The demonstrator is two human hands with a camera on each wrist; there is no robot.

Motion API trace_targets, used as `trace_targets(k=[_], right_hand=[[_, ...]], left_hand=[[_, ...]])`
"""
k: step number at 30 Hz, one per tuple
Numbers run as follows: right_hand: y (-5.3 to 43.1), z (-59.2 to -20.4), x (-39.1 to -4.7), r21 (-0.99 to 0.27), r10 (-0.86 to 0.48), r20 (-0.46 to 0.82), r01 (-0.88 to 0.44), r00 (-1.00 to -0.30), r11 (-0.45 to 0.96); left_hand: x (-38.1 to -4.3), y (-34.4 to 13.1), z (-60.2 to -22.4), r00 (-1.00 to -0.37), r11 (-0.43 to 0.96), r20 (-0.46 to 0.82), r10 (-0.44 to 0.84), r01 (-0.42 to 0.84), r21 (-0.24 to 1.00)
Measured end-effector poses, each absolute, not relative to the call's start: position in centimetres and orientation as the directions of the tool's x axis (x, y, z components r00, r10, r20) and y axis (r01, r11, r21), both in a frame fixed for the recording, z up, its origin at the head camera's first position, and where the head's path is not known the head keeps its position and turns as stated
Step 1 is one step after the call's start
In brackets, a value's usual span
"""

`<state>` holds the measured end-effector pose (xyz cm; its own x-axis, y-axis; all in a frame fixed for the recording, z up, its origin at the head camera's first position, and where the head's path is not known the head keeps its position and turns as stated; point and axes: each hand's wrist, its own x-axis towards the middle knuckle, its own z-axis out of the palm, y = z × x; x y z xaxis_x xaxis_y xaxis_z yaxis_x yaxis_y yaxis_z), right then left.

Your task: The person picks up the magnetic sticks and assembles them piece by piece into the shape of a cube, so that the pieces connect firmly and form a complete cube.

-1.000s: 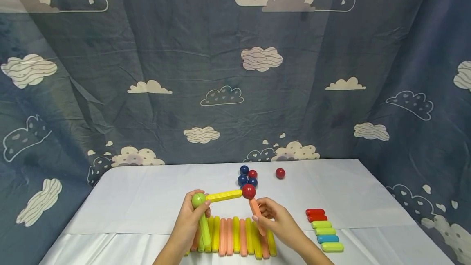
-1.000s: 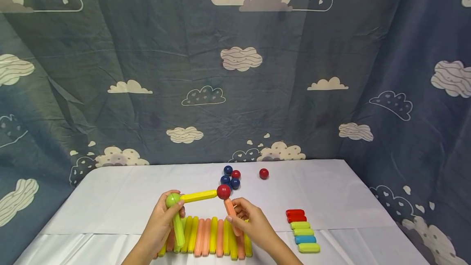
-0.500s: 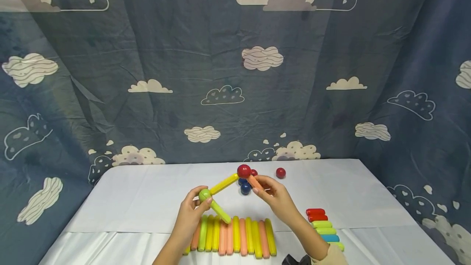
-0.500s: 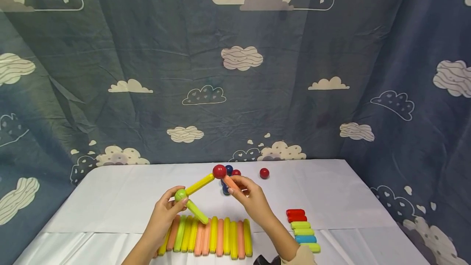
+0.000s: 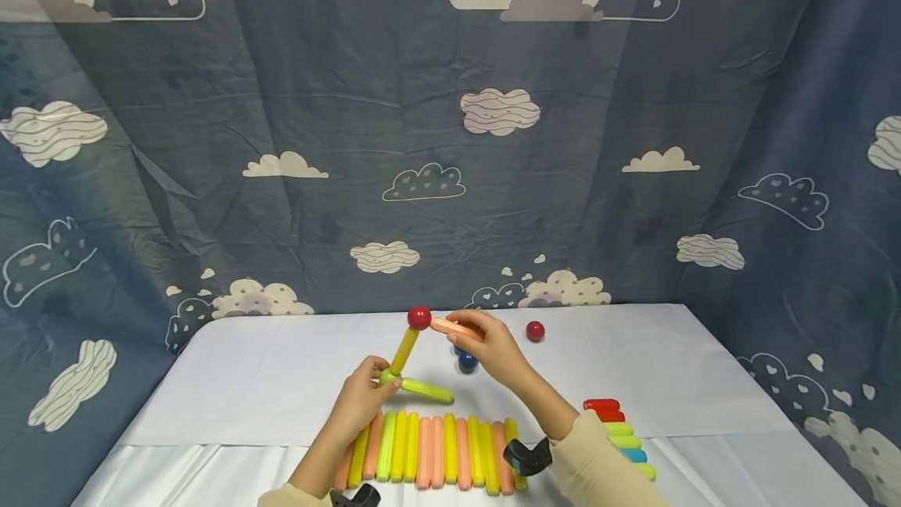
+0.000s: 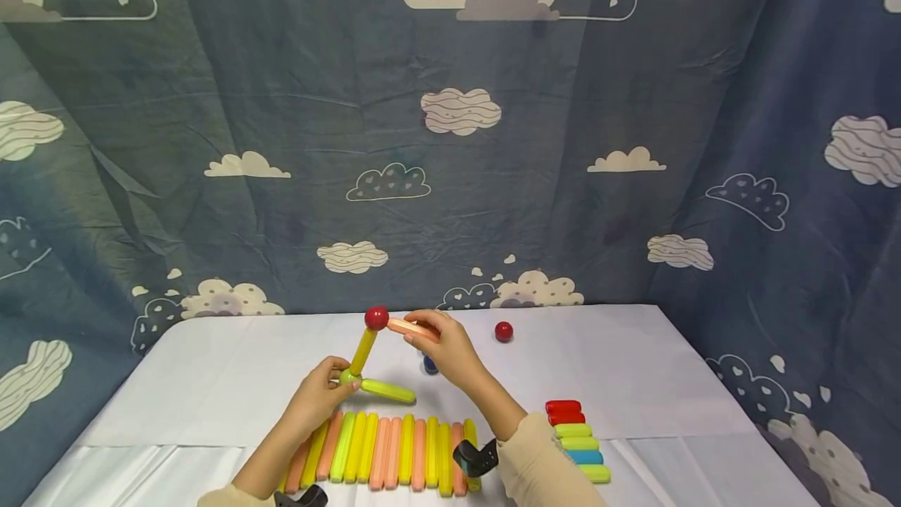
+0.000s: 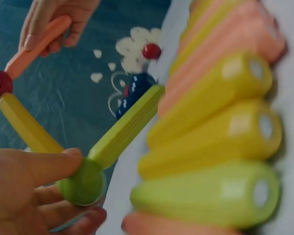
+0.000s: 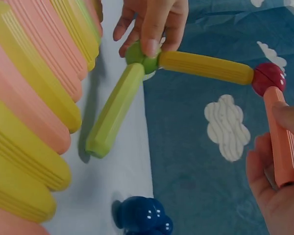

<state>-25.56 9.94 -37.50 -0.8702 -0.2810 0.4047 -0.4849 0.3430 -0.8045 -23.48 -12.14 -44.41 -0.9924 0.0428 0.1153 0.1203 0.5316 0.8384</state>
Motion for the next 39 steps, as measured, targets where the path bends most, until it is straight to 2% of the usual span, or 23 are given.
trace_targets(k=[6,10,14,17,20,23,25,29,33,39], right_hand=[[9.3,-39.4,-27.7,-0.809,-0.363,0.361,-0.482,-0.859,0.336],[8.8,-39.7,-27.9,-0.820,-0.377,0.364,-0.485,-0.851,0.303],[8.3,-39.8,-27.9,-0.833,-0.364,0.355,-0.468,-0.861,0.295],[8.1,-39.8,-27.8,-0.833,-0.348,0.346,-0.456,-0.871,0.313],[8.1,-39.8,-27.9,-0.830,-0.346,0.346,-0.456,-0.872,0.320],[8.1,-39.9,-28.0,-0.829,-0.344,0.353,-0.461,-0.870,0.316],[8.1,-39.9,-28.0,-0.828,-0.347,0.363,-0.470,-0.865,0.306],[8.3,-40.0,-28.1,-0.830,-0.381,0.362,-0.480,-0.851,0.285],[9.1,-40.0,-28.1,-0.842,-0.437,0.300,-0.451,-0.848,0.296],[11.0,-41.3,-28.9,-0.842,-0.442,0.213,-0.393,-0.871,0.370]], left_hand=[[-24.3,-12.9,-44.9,-0.994,0.682,0.058,0.093,0.106,0.723],[-24.5,-13.0,-45.2,-0.997,0.720,0.008,0.082,0.065,0.691],[-24.7,-13.0,-45.1,-0.997,0.727,0.034,0.069,0.074,0.682],[-25.1,-12.8,-44.3,-0.993,0.612,0.111,0.048,0.117,0.783],[-25.7,-12.4,-42.9,-0.979,0.346,0.198,0.049,0.203,0.916],[-26.3,-11.9,-41.7,-0.969,0.110,0.226,0.098,0.236,0.966],[-26.8,-11.6,-41.2,-0.968,0.025,0.215,0.129,0.220,0.975],[-27.4,-11.1,-41.1,-0.968,-0.028,0.190,0.167,0.188,0.982],[-27.8,-11.1,-41.4,-0.963,-0.048,0.199,0.181,0.193,0.980],[-28.1,-11.2,-41.6,-0.965,-0.052,0.220,0.142,0.215,0.975]])
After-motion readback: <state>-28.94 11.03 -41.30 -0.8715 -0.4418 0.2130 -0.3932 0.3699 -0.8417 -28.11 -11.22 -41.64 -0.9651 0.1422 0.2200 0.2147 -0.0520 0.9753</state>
